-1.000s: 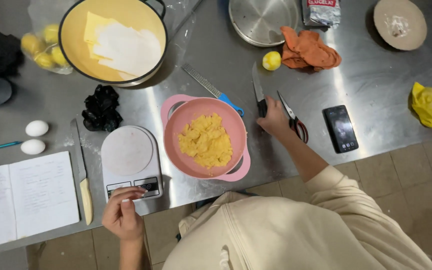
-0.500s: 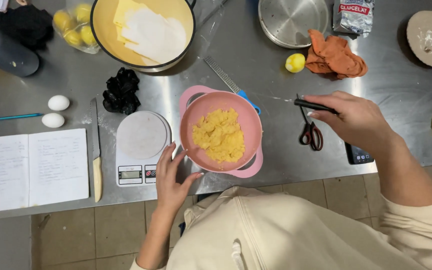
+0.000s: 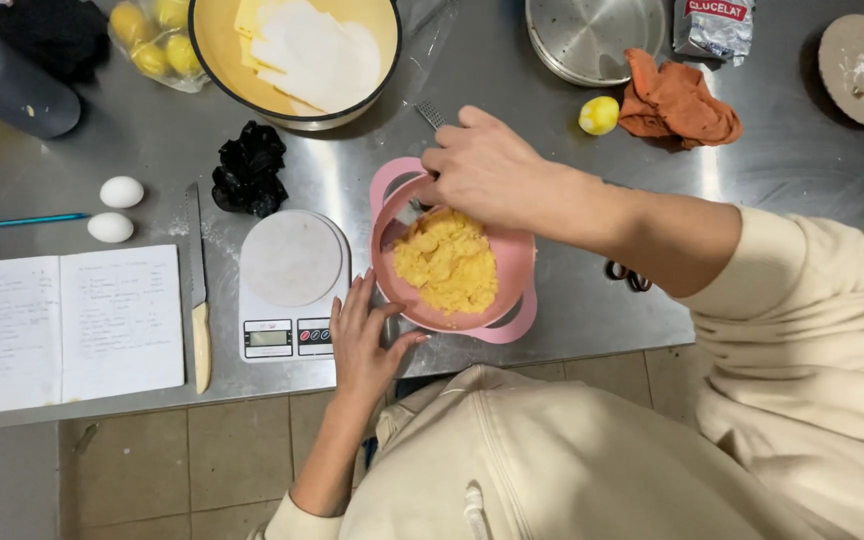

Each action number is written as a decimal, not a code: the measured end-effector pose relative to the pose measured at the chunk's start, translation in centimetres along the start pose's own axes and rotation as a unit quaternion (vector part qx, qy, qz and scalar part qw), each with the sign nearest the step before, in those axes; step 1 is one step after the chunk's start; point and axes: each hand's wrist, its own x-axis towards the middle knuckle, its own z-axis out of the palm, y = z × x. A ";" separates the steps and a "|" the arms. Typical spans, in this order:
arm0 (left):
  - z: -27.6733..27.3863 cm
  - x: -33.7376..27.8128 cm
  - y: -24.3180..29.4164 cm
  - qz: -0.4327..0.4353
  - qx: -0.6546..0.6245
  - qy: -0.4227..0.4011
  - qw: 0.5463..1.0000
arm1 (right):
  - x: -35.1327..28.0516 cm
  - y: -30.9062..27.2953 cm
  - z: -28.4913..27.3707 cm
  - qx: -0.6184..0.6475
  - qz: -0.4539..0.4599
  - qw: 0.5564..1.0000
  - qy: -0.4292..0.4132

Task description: Cracking an egg into a mixture and whisking it in a bowl at a bakery workstation.

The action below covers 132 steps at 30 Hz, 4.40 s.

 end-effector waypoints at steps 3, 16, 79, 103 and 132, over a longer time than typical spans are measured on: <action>0.3 0.0 0.1 -0.002 0.002 0.006 1.000 | 1.6 0.7 0.7 -0.004 -0.017 1.000 0.003; 1.1 -0.5 0.2 -0.013 0.021 0.019 1.000 | -1.5 3.4 5.2 0.003 0.078 0.991 -0.105; 1.6 -0.4 -0.5 -0.014 0.010 0.034 0.999 | -1.7 -0.6 0.8 -0.061 0.133 0.983 -0.110; 1.8 -0.9 -0.4 -0.025 0.032 0.036 0.999 | -5.8 -1.6 -4.3 0.144 0.162 0.873 -0.437; 1.5 -1.1 -0.5 -0.022 0.025 0.028 0.999 | -7.9 -0.3 -2.1 0.333 0.230 0.804 -0.435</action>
